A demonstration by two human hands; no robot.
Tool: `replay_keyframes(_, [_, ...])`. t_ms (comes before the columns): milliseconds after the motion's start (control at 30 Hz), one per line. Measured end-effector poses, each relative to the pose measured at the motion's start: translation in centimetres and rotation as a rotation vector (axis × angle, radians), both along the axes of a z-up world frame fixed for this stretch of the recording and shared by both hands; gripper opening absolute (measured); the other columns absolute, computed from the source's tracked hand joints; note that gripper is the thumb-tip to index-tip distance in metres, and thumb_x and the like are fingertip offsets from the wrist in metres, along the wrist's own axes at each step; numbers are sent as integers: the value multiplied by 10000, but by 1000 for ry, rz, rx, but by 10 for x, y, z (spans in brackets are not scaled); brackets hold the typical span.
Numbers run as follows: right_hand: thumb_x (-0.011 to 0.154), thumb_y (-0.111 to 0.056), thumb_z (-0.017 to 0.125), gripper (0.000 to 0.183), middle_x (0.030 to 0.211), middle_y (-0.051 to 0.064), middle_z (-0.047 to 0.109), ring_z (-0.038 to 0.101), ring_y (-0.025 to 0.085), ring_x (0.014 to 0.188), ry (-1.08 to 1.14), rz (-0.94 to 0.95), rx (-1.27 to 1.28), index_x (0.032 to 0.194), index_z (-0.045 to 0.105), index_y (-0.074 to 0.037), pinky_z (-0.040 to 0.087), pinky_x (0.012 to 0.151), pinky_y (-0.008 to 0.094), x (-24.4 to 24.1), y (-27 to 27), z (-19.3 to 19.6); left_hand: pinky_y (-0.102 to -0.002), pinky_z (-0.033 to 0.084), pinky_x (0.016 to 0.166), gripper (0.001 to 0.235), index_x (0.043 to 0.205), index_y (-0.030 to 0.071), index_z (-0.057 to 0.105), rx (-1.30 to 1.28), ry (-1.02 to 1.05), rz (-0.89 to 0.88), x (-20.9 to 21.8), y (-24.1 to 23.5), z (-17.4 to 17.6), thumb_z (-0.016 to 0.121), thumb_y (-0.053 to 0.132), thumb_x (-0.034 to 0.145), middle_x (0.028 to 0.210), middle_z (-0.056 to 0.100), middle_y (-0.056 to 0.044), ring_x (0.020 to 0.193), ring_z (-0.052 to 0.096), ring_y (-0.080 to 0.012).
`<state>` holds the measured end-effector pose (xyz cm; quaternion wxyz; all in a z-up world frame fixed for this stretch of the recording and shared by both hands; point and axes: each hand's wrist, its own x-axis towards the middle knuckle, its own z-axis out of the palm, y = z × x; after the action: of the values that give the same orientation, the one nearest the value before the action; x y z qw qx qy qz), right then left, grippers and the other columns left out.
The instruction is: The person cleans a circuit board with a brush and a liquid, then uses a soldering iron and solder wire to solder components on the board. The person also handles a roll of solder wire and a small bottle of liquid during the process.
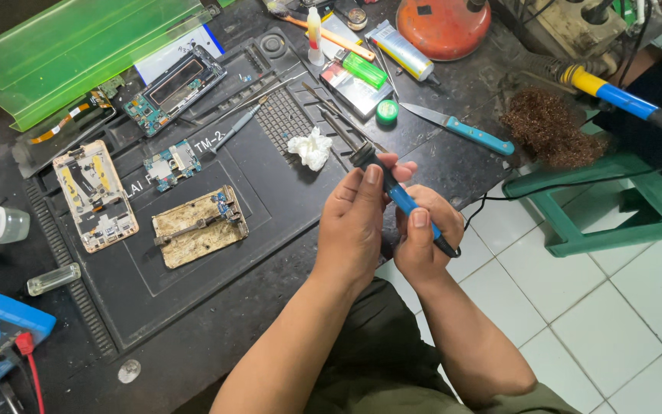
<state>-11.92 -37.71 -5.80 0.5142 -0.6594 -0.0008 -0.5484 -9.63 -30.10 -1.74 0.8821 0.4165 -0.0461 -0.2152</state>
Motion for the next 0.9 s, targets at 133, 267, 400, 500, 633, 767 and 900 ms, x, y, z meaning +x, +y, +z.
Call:
replay_keyframes(133, [975,-236,533,412,456,22,414,392,151,392,-9,25,4,597,516,-72,360,406,267,1,-1,0,-328,493,953,383,1237,-22,664,-80,47,40,4,-5,-11,637,302,1034,1027,760,-176,1146,689,-262])
replay_keyframes(267, [971,-217,552,390,466,32,429,404,151,403,-15,90,13,613,547,-62,369,409,275,0,-1,-2,-324,514,914,384,1232,-16,659,-152,77,83,8,-5,-16,643,313,1033,1044,761,-163,1138,694,-266])
replay_keyframes(400, [984,-208,538,396,467,34,448,429,155,409,-53,131,50,617,545,-59,381,415,269,-1,-3,-8,-298,529,917,395,1255,-1,656,-149,62,89,0,-5,-13,640,321,1026,1081,763,-167,1146,700,-243])
replay_keyframes(500, [982,-289,535,456,446,34,419,410,146,393,-55,146,93,575,483,-89,371,390,253,-1,-4,-6,-344,464,1040,526,1355,-17,617,-71,-2,32,-8,2,-5,570,404,1042,1172,738,-204,1211,665,-258])
replay_keyframes(633, [964,-275,580,451,455,55,432,421,163,385,-116,143,111,571,490,-72,390,398,269,0,0,1,-363,477,1061,484,1386,-30,602,-2,-67,-12,-8,8,-9,557,321,1057,1205,726,-242,1183,672,-253])
replay_keyframes(767, [985,-363,606,491,475,47,452,430,160,420,-118,210,158,598,496,-81,389,417,261,1,-2,-2,-386,455,1096,492,1372,-7,611,46,-122,-26,-9,11,-10,518,366,1065,1271,707,-246,1217,653,-255])
replay_keyframes(900, [1001,-419,610,492,697,93,560,651,165,563,21,149,202,1053,567,69,563,573,298,-9,-2,-15,-263,483,896,384,1283,-11,681,111,-145,-31,-18,8,8,558,270,1052,1217,716,-163,897,561,-97])
